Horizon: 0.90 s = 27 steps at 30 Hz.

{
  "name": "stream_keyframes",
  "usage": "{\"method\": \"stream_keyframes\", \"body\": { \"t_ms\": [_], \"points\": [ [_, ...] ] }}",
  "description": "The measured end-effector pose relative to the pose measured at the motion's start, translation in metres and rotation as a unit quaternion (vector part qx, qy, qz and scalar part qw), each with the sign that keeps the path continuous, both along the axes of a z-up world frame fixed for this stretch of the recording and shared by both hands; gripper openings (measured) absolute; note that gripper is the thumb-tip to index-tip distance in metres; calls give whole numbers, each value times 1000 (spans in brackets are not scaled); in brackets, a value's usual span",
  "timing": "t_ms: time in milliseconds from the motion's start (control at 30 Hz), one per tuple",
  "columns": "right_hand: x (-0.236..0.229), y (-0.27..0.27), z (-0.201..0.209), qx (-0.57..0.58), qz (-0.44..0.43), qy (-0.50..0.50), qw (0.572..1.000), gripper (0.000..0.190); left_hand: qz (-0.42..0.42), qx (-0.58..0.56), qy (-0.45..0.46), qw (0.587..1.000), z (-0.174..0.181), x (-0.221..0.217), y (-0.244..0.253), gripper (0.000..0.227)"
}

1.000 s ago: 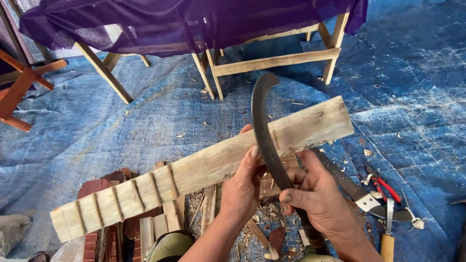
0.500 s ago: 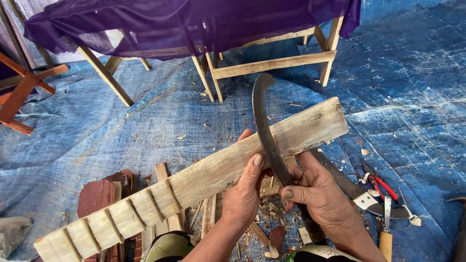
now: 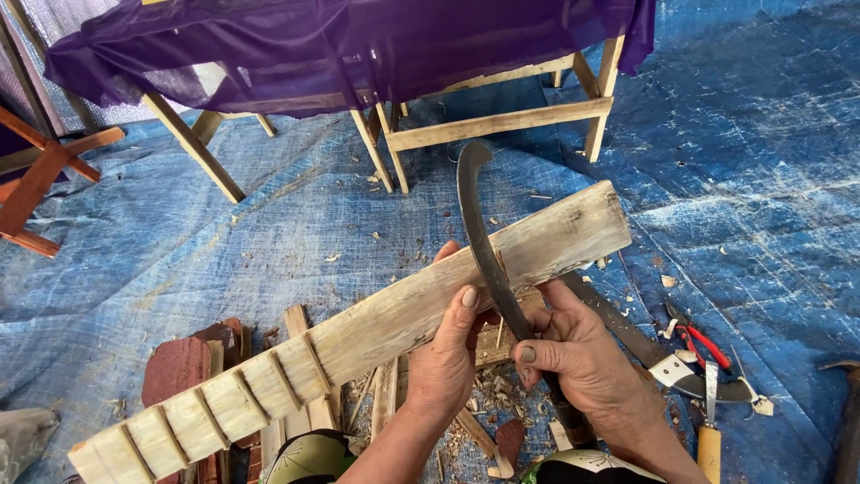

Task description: Shaping and preparing a wooden instrument neck by adjusting fret-like strips and shaving the wood with a curved blade.

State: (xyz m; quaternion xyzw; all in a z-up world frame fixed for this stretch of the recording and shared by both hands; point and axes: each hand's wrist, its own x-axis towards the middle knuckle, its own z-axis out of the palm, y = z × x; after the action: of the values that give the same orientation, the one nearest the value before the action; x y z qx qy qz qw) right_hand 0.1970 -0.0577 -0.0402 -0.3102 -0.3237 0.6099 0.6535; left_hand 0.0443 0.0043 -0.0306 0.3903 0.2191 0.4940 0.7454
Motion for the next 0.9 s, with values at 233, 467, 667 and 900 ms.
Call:
{"method": "stream_keyframes", "body": {
  "t_ms": [233, 467, 667, 900],
  "points": [
    [-2, 3, -1, 18, 10, 3, 1000, 97, -9, 31, -9, 999, -3, 0, 0, 84],
    [-2, 0, 4, 11, 4, 1, 1000, 95, 8, 30, -2, 1000, 2, 0, -1, 76],
    [-2, -2, 9, -1, 6, -13, 1000, 94, -4, 20, -10, 1000, 1, -1, -4, 76],
    [0, 0, 2, 21, 9, 18, 1000, 93, -1, 25, 14, 1000, 6, 2, -11, 81]
  ]
}}
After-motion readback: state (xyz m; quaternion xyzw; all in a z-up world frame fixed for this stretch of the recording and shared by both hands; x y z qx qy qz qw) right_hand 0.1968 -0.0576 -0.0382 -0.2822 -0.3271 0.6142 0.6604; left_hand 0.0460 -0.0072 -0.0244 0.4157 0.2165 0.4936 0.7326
